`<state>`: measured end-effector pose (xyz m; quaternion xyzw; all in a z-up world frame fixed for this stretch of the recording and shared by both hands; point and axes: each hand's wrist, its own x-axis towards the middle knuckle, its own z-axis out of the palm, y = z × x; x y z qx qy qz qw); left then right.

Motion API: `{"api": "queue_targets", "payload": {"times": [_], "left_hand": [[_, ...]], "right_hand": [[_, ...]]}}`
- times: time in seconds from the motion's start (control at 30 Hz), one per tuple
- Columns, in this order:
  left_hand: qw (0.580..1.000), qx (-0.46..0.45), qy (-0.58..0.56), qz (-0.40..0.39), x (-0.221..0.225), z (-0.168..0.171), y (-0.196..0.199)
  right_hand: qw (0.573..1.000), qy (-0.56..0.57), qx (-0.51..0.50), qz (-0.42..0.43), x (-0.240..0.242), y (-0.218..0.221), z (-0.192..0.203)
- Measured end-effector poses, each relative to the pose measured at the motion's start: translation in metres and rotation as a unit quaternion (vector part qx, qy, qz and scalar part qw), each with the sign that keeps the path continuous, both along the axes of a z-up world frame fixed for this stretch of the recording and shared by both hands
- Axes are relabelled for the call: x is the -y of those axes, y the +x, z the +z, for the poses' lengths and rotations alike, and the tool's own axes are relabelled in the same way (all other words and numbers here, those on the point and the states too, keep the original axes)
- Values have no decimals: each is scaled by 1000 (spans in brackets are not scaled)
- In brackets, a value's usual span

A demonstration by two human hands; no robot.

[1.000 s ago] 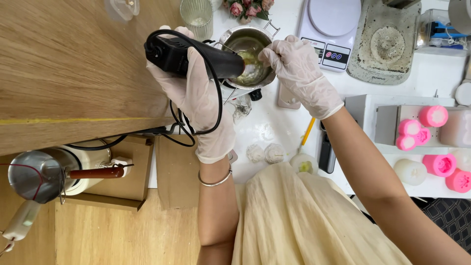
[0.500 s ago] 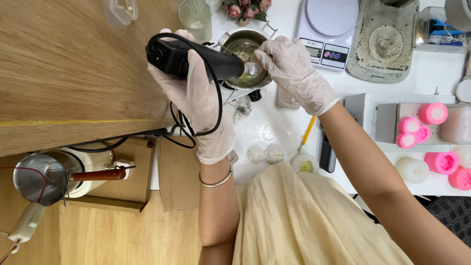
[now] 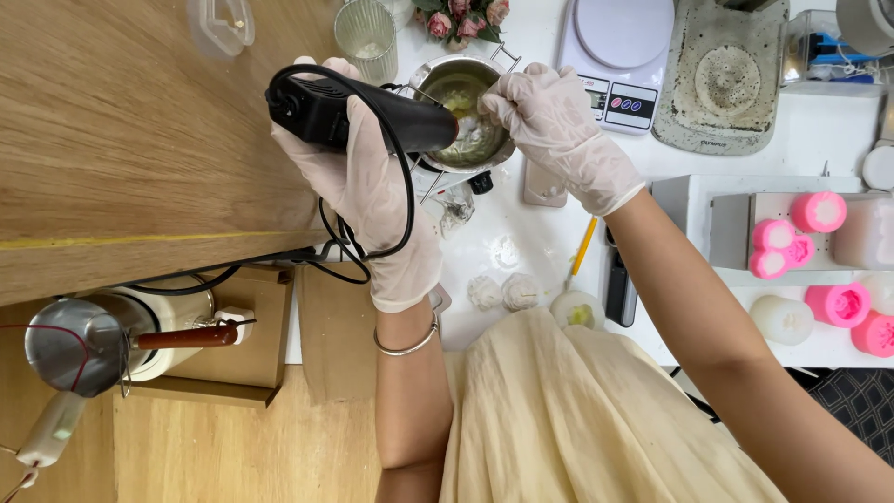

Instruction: Melting wax with a heat gun, stirring it, and pouring it into silicone molds.

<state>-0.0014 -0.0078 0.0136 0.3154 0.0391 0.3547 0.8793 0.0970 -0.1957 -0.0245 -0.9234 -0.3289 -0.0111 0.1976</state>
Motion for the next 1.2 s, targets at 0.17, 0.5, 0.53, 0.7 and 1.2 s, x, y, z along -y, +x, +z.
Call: {"api": "queue_targets", "payload": {"times": [0.17,0.5,0.53,0.7,1.2], "left_hand": [[998,6,68,11,-12,-8,-3],[994,-21,103,-7,-28,-27,13],[996,-26,79,-19,-27,-28,19],[997,-49,47,-42,-25,-41,36],[991,-78,22,-107,-15,-42,62]], "right_hand": [[994,-68,-62,-66,5,-6,28],[966,164,-127,-152,-14,-36,72],[958,190,-142,-159,-14,-32,69],[945,205,-171,-188,-12,-21,59],[859,388,-221,-249,11,-17,32]]}}
